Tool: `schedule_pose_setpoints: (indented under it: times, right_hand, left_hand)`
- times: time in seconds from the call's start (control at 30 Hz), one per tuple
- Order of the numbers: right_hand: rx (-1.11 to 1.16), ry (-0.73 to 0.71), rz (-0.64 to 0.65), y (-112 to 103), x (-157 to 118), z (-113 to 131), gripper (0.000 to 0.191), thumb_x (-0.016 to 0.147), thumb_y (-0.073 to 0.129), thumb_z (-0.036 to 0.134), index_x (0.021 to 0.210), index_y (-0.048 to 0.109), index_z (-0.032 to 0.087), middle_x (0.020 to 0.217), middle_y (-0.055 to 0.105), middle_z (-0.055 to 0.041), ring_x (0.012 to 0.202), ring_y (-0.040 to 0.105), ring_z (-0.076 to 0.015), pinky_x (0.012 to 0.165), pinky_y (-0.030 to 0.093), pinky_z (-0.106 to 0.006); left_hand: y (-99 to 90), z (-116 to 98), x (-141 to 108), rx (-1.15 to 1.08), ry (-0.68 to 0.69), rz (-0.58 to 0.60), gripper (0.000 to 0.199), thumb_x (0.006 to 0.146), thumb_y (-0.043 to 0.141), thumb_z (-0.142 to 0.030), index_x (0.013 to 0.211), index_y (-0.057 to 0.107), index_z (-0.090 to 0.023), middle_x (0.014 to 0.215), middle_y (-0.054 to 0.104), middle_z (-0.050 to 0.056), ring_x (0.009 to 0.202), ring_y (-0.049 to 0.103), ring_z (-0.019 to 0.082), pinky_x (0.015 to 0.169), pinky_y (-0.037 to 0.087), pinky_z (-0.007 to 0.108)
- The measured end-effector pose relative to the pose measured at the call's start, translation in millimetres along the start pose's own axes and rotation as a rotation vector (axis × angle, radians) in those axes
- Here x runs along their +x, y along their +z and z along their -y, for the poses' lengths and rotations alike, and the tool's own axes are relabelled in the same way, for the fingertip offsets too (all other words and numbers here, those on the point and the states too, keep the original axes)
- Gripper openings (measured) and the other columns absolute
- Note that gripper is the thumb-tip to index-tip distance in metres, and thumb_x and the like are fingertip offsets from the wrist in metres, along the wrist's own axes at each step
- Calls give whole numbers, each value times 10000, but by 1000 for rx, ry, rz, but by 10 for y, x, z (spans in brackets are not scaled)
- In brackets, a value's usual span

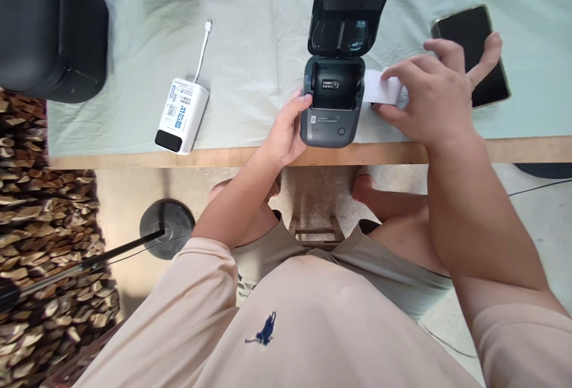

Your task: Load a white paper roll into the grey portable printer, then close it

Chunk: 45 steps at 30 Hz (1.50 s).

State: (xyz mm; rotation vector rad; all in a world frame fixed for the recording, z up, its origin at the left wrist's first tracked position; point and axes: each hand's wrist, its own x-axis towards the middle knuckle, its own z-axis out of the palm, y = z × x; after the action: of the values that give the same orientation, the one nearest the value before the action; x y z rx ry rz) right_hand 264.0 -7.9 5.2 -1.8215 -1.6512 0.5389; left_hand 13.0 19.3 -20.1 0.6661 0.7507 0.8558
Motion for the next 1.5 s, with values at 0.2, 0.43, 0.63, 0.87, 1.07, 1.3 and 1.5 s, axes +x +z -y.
schedule_pose_setpoints:
  times: [0.2,0.43,0.63,0.87,1.07,1.3,1.5]
  right_hand:
    - [-273,-52,-164,-60,45,136,349,691,884,190,973,712,300,1291,812,-63,1529,547,-436,1349,97,-815]
    - [255,-70,-292,-158,89,230,481,625,794,221,1079,670,319,1202,736,-39,1011,684,-264,715,478,-384]
    - [678,-13,-249,-55,60,331,332,547,730,232,870,785,288,969,688,-26,765,597,-174,520,484,-321]
    - [995,77,-175,-1,25,526,360,496,573,231,792,776,260,828,641,-35,672,563,-177,549,474,-346]
    - [921,56,-244,99,63,463,375,547,811,270,822,558,302,778,497,25,663,410,-150,531,391,-311]
    - [1140,389,-113,18,67,479,646,441,639,225,1078,569,303,1035,694,-12,957,679,-227,670,591,-353]
    - [1062,399,-65,73,216,289,630,367,527,307,994,465,337,922,583,-44,788,604,-261,522,447,-381]
  left_hand:
    - [-9,12,4,-9,38,27,233,1006,681,-444,1103,721,-235,1076,830,68,1349,818,347,1026,737,457]
    - [23,-12,-8,-28,19,13,183,1023,648,-401,1073,709,-236,1159,849,83,1492,751,354,1173,696,489]
    - [1,2,1,16,26,-12,200,1016,673,-433,1062,737,-249,1103,836,71,1488,745,331,1167,686,436]
    - [-10,8,-6,26,56,-5,214,1018,662,-425,1068,755,-239,1030,834,46,1355,815,302,1047,723,397]
    - [11,-8,-11,38,40,-16,205,1001,681,-437,1052,726,-243,1133,854,75,1469,762,346,1168,694,472]
    - [-26,13,9,17,57,30,229,996,674,-442,1100,751,-253,1045,835,56,1393,795,319,1117,703,426]
    - [-33,23,6,68,54,-4,269,992,681,-505,1086,758,-264,1081,853,63,1289,830,323,1003,730,419]
